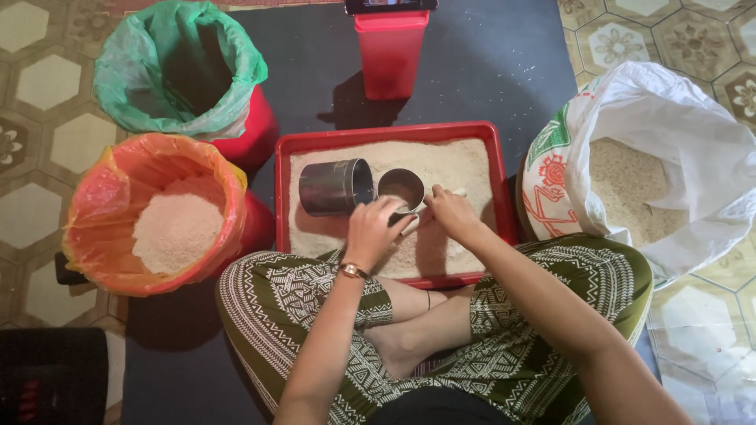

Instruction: The person transfers rice grains by scooping them from a bag with a cup and pouring them into a tray, then pours rice between various cups and a bag, and finally pours sand from cups into a bucket. The person uses both hands to manipulate the cups and occasionally repositions a wooden stick in the tray.

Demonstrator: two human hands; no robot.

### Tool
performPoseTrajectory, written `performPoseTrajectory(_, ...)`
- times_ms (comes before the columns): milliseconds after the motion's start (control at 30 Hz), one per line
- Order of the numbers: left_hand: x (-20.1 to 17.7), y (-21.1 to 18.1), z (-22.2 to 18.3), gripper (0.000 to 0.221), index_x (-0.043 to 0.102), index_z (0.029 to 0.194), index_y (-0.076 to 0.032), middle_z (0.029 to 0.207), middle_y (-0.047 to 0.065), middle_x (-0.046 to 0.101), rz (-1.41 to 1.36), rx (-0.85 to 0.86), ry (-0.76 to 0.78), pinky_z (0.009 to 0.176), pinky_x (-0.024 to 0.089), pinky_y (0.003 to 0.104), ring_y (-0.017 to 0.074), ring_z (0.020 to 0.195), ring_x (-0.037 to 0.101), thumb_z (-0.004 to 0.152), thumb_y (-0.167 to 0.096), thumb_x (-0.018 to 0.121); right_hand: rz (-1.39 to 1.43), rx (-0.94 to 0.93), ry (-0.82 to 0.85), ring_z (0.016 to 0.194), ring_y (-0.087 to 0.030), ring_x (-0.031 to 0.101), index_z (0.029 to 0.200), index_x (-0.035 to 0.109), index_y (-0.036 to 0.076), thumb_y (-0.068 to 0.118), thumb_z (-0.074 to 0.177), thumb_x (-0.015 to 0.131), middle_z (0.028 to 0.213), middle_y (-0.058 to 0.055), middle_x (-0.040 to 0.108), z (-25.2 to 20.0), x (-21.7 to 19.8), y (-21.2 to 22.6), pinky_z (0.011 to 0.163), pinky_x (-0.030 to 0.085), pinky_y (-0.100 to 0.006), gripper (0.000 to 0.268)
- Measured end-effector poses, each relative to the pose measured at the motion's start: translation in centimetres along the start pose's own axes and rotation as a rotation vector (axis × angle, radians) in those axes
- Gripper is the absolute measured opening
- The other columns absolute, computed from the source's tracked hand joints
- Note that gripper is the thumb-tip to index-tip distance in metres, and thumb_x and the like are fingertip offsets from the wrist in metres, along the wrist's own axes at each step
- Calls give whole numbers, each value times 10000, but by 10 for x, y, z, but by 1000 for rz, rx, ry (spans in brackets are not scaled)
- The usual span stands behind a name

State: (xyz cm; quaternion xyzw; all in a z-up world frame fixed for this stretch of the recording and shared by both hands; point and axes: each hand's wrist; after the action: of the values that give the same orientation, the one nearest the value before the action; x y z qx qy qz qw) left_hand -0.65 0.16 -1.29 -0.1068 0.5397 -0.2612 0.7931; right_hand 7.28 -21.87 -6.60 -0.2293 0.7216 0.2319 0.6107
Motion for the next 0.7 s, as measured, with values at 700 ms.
performPoseTrajectory(700,-194,54,-6,305,589,1263,-111,1063,58,629,-790,-609,-1005,728,576,264,150,792,658,1051,-325,638,141,31,80,989,-392,729,1189,623,119,11,965,560,1073,-142,571,-4,-15,8,763,639,-495,256)
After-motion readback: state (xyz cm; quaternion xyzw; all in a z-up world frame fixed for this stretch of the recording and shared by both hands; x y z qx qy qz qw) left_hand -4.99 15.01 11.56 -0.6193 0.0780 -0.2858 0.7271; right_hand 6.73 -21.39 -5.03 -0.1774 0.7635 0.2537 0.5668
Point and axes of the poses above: each hand's wrist, its own z-axis towards the middle knuckle, its own x-axis out of the palm, y = z × x
